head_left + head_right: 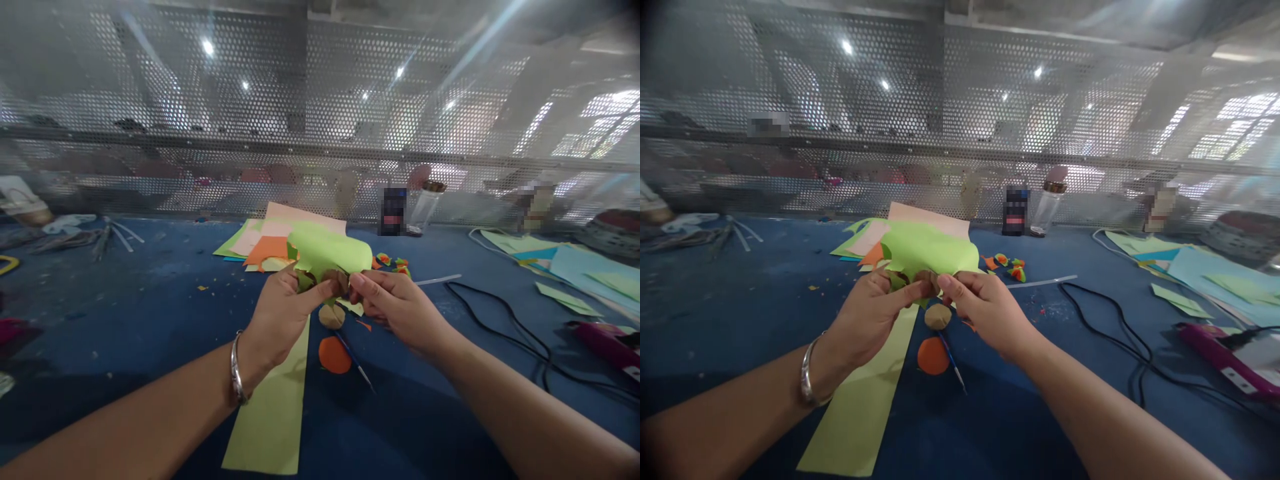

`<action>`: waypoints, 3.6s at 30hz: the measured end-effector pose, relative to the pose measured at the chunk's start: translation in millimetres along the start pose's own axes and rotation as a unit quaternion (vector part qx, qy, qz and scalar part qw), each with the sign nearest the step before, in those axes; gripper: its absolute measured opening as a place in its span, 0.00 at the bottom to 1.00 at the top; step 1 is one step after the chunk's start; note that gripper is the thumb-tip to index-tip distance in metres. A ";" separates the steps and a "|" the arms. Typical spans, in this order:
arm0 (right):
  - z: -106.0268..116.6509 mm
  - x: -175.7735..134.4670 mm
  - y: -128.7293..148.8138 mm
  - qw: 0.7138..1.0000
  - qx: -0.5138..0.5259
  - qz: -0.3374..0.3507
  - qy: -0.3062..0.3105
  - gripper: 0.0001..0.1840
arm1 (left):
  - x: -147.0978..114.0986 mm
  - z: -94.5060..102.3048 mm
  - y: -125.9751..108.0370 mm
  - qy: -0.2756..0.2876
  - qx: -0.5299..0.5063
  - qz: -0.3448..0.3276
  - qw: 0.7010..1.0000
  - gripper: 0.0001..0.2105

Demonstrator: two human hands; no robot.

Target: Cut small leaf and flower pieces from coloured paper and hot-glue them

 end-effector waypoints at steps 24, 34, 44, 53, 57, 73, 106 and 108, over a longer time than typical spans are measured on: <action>4.1 -3.1 9.1 0.996 -0.065 0.042 -0.033 0.29 | -2.3 12.6 0.7 -0.066 0.000 0.041 0.997 0.07; 1.0 -2.9 6.3 0.997 -0.071 0.033 -0.028 0.29 | -6.2 28.5 3.0 -0.128 0.049 0.070 0.988 0.08; 0.9 -2.1 3.8 0.999 -0.050 0.000 -0.019 0.29 | 1.3 32.5 -14.2 -0.103 0.123 -0.046 0.986 0.05; 0.3 -0.7 -0.5 0.999 -0.032 -0.014 -0.008 0.29 | -0.1 26.1 -16.4 -0.113 0.103 -0.032 0.988 0.06; -1.0 -1.2 -1.0 1.000 -0.008 -0.019 0.001 0.29 | 0.7 22.6 -13.3 -0.094 0.080 -0.023 0.992 0.06; 0.3 -2.1 -0.8 0.999 0.012 -0.040 0.012 0.30 | 2.2 23.8 -2.2 -0.097 0.032 0.017 0.995 0.09; 6.2 1.1 -0.1 0.998 -0.052 -0.006 -0.024 0.29 | -9.5 3.7 29.1 -0.046 -0.090 0.167 0.981 0.09; 6.7 1.1 0.5 0.997 -0.067 0.002 -0.027 0.29 | -9.6 6.8 29.5 -0.054 -0.077 0.164 0.982 0.08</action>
Point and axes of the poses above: each hand's wrist, its own x-axis towards the middle knuckle, its own z-axis out of the back of the hand, y = z × x, the point moved 10 cm from there along x, towards the middle knuckle, and after that the axes turned 8 degrees about -z, right-handed, at the moved point
